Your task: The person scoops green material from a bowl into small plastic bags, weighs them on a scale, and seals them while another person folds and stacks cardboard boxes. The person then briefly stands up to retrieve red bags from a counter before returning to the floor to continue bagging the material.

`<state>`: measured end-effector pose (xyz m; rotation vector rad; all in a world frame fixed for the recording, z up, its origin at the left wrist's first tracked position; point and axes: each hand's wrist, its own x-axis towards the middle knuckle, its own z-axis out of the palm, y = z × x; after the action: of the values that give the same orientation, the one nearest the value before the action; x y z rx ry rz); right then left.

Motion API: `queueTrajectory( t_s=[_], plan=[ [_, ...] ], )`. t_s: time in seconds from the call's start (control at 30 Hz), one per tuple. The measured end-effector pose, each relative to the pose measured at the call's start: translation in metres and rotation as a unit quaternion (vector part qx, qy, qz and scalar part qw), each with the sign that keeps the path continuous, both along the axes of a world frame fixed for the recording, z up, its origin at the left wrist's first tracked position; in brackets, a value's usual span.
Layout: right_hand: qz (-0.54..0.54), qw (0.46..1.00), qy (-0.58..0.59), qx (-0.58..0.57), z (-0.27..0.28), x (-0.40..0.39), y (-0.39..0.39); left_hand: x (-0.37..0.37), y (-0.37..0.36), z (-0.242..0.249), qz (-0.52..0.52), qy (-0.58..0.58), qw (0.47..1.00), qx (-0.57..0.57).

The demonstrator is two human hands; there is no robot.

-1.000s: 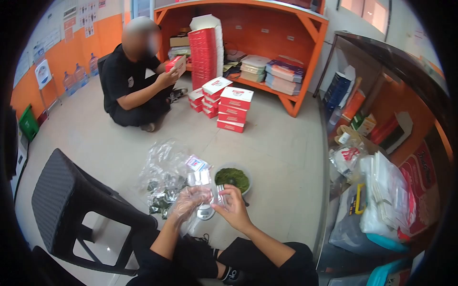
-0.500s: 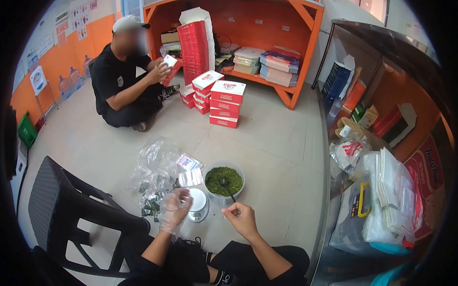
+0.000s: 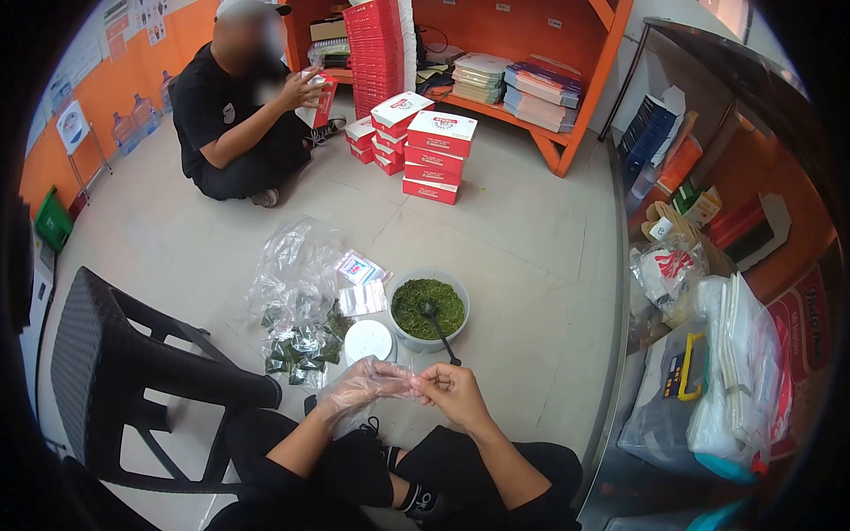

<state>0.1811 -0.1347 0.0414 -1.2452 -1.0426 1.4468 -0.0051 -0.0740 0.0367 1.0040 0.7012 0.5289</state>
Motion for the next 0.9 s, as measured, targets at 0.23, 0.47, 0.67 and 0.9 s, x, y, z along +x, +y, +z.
queueTrajectory(
  t_s=[0.23,0.47,0.67,0.9],
  plan=[
    [-0.075,0.843,-0.459,0.269,-0.004,-0.025,-0.004,0.013,-0.018,-0.006,0.097,0.328,0.786,0.515],
    [-0.071,0.892,-0.385,0.225,-0.009,-0.031,-0.005,0.009,-0.01,0.0,0.161,0.294,0.79,0.513],
    [-0.078,0.881,-0.431,0.181,-0.002,-0.029,-0.005,0.007,-0.003,-0.005,0.21,0.311,0.804,0.462],
    [-0.104,0.99,0.075,-0.056,0.012,-0.011,0.008,-0.022,0.007,0.008,0.007,-0.043,0.998,0.039]
  ],
)
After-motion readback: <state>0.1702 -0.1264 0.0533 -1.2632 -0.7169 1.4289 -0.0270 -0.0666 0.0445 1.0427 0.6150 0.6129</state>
